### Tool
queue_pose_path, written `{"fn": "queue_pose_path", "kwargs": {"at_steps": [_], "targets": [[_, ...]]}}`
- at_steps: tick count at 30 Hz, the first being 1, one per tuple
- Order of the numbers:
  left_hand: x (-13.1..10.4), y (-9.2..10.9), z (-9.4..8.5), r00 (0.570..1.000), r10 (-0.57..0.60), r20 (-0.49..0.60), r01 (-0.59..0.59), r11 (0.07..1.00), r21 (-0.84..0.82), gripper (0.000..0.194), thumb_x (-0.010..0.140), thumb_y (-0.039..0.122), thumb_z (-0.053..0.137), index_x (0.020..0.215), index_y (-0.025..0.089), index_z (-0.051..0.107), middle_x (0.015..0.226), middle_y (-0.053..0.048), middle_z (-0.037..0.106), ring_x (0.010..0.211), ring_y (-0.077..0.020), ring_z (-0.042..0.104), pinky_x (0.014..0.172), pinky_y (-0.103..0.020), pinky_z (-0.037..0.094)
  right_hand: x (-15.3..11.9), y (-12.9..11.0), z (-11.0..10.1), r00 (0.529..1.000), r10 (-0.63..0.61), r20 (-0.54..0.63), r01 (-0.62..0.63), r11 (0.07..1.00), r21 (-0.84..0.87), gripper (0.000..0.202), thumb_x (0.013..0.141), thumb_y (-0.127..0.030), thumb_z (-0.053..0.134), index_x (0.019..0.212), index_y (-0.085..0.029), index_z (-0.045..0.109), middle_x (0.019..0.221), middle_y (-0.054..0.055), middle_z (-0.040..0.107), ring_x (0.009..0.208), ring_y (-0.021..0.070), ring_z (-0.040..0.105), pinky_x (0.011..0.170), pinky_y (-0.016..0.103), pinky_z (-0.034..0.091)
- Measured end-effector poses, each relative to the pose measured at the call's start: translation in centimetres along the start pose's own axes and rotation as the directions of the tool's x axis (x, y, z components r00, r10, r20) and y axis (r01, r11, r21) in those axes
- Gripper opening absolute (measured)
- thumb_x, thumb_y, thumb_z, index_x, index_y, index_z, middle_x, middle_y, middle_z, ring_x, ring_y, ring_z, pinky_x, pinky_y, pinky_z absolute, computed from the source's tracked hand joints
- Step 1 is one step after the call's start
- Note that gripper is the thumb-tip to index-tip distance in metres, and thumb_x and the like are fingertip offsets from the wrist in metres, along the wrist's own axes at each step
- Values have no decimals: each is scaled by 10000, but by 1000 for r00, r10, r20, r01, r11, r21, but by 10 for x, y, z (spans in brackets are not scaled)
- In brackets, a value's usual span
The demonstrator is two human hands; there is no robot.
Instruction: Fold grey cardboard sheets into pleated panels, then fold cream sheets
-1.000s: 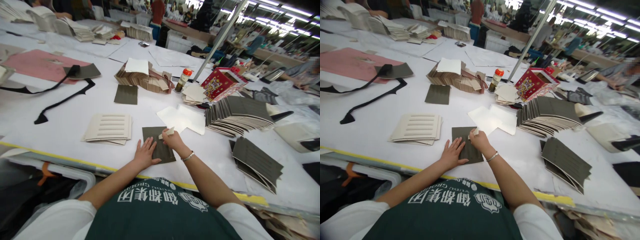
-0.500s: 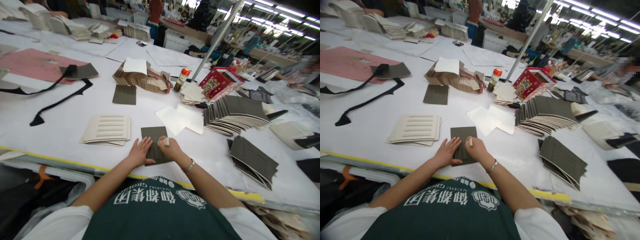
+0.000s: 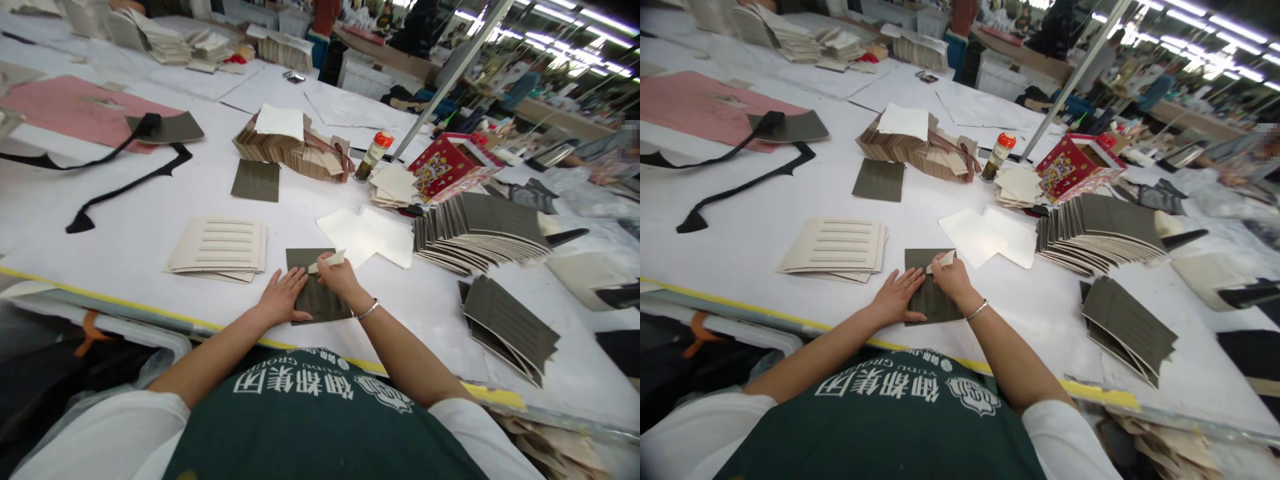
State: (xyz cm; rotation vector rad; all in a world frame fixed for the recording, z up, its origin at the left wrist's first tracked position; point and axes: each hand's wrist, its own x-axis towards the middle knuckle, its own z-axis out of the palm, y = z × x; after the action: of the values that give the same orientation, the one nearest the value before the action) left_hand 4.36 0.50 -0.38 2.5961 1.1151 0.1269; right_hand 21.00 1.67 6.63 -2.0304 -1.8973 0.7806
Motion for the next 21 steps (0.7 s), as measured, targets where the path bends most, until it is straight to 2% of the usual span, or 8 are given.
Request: {"fn": "queue_pose_path", "kwargs": {"at_steps": [3,5,7,11,14,16,19,21], "targets": [[0,1,0,1000,-15,-1,15,1000,-11,941,648,700,496,1377,156,254,1452,-104,225,1335,-258,188,1080,-461,56,-36,-4,-2,997,-16,71,21,997,-79,205,822,-209,372,766,-162,564,583,31,613,523,125,568,512,209,369],[0,0,-1,1000,-15,6,15,1000,-24,945,643,692,509,1378,159,247,1452,-111,221,1338,-260,177,1080,-459,51,-49,-7,-2,993,-36,111,52,987,-149,194,801,-198,397,717,-169,569,579,30,608,543,135,561,518,219,348],[-1,-3,-3,1000,4,20,-4,999,-43,973,629,684,529,1386,158,217,1455,-119,208,1342,-261,164,1081,-452,45,-44,-11,-1,993,-55,106,76,975,-210,213,812,-205,383,732,-173,578,604,32,615,579,138,562,534,221,338],[-3,-10,-12,996,67,62,-61,994,-89,1070,599,651,587,1402,127,113,1454,-137,206,1341,-250,172,1086,-403,90,-5,-20,-1,997,-64,-51,52,974,-219,245,844,-207,345,807,-167,585,680,40,635,652,135,575,578,213,351],[-4,-12,-16,997,38,60,-33,995,-95,1126,568,640,623,1400,96,93,1451,-157,203,1340,-249,176,1086,-369,114,-9,-19,0,995,-59,-77,46,986,-157,222,833,-206,364,785,-167,577,676,36,632,639,130,579,578,208,363],[-4,-12,-16,998,27,56,-22,996,-91,1145,552,646,626,1398,92,90,1453,-161,192,1342,-249,168,1087,-364,114,-32,-13,1,999,-46,28,48,995,-84,201,819,-222,385,754,-175,569,597,13,610,571,122,570,545,204,367],[-5,-11,-14,999,13,46,-10,997,-70,1162,539,677,602,1399,94,81,1460,-160,166,1348,-254,139,1087,-381,100,-56,-6,1,965,-25,260,7,998,69,209,820,-238,374,758,-185,566,506,-19,573,468,104,549,497,191,374],[-6,-11,-12,999,-30,24,31,999,-41,1177,528,706,580,1399,86,86,1460,-165,158,1350,-268,117,1088,-413,70,-47,-8,1,973,-18,230,-3,996,87,244,844,-246,332,819,-184,566,574,-7,607,486,101,565,501,189,387]]}}
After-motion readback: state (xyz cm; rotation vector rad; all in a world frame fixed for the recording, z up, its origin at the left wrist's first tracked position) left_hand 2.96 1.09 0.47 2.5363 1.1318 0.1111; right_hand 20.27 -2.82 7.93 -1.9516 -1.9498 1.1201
